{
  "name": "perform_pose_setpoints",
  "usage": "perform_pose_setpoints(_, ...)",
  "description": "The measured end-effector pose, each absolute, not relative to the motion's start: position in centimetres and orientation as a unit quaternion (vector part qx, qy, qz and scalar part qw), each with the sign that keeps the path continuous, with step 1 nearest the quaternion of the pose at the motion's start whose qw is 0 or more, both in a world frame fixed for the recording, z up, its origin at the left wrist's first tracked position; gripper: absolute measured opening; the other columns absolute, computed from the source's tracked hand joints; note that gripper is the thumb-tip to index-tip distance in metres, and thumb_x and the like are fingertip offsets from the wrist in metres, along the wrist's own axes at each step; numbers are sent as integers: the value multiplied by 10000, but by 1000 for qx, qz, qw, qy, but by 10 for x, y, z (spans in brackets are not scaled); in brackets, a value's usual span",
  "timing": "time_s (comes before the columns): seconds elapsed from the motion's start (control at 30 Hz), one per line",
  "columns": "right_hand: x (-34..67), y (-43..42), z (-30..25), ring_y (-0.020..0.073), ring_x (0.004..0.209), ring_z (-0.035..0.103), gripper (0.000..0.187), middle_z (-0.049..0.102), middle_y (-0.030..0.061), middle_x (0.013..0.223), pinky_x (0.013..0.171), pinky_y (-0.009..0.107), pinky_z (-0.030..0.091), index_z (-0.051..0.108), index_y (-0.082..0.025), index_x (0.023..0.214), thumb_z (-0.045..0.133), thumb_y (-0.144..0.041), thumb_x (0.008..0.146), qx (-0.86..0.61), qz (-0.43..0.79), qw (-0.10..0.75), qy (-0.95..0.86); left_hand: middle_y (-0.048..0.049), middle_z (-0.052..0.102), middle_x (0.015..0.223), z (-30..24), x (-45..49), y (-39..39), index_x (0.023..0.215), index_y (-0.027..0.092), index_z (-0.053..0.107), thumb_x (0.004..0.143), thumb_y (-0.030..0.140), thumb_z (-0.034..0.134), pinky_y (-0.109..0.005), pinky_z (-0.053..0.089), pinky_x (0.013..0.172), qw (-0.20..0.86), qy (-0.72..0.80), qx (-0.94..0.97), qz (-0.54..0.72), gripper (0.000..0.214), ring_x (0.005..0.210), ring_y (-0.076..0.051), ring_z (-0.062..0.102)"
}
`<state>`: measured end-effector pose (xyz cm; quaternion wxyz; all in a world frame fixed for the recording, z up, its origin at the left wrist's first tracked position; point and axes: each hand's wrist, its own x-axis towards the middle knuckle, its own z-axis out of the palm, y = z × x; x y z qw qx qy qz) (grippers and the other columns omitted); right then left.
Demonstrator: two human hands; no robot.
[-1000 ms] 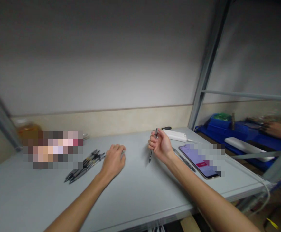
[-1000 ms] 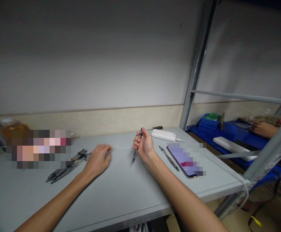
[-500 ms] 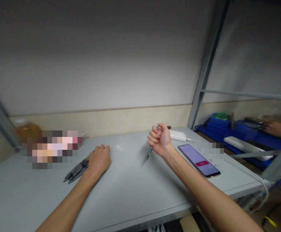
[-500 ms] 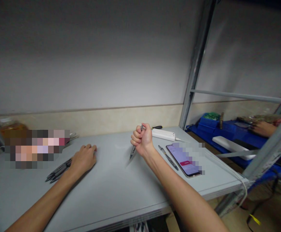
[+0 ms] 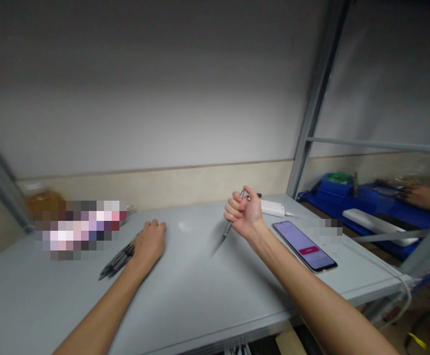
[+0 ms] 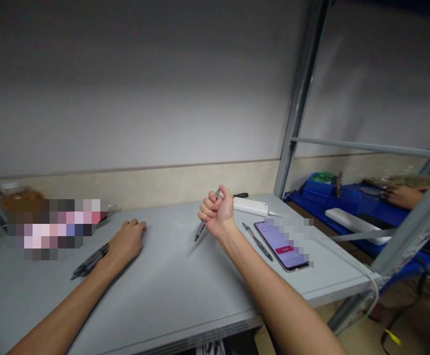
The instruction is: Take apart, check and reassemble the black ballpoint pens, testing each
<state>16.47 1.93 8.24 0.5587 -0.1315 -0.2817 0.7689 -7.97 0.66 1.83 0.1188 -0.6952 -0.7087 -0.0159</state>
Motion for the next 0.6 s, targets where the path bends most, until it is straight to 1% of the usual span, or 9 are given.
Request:
perform_pose_setpoints(0.07, 164, 19, 83, 63, 352, 38, 418, 107, -89, 378, 309, 183, 101, 291, -199, 468, 303, -435, 813, -128, 769, 563, -274, -139, 556, 1001, 19, -78, 5, 988, 147, 585, 738, 17, 358, -341, 443, 717, 126, -709, -694, -17, 362, 986, -268, 488)
perform_pose_setpoints(0.17, 164, 20, 83, 64, 346, 35, 397, 99, -87, 373, 308, 184, 93, 282, -197, 458, 288, -382, 809, -124, 770, 570, -257, -150, 557, 987, 19, -75, 1, 991, 128, 578, 767, 51, 329, -360, 448, 699, 134, -714, -687, -15, 344, 968, -287, 499)
perform_pose_setpoints(0.27, 164, 20, 82, 66, 343, 41, 377, 107, -87, 368, 306, 183, 106, 288, -195, 455, 289, -343, 802, -118, 773, 569, -255, -153, 557, 989, 19, -71, -2, 1018, 120, 563, 780, 65, 317, -364, 452, 700, 118, -729, -674, 4, 346, 961, -286, 510)
perform_pose_setpoints(0.4, 166, 20, 83, 66, 343, 56, 409, 123, -91, 375, 304, 179, 128, 321, -193, 463, 279, -397, 816, -107, 771, 573, -257, -145, 554, 1010, 19, -69, -3, 1025, 135, 555, 765, 56, 335, -375, 453, 715, 103, -732, -673, 23, 350, 991, -285, 499)
perform_pose_setpoints(0.47, 166, 20, 83, 66, 342, 59, 417, 123, -92, 378, 302, 178, 131, 326, -194, 463, 281, -409, 818, -107, 771, 574, -256, -135, 553, 1018, 19, -68, -3, 1010, 143, 559, 750, 38, 347, -370, 448, 732, 100, -722, -684, 24, 351, 1004, -274, 490)
perform_pose_setpoints(0.6, 167, 20, 83, 68, 340, 50, 384, 106, -92, 378, 302, 179, 124, 314, -193, 455, 291, -337, 811, -105, 772, 572, -255, -121, 540, 1029, 19, -69, -4, 988, 154, 562, 741, 19, 359, -334, 437, 728, 94, -712, -695, 17, 347, 1006, -252, 482)
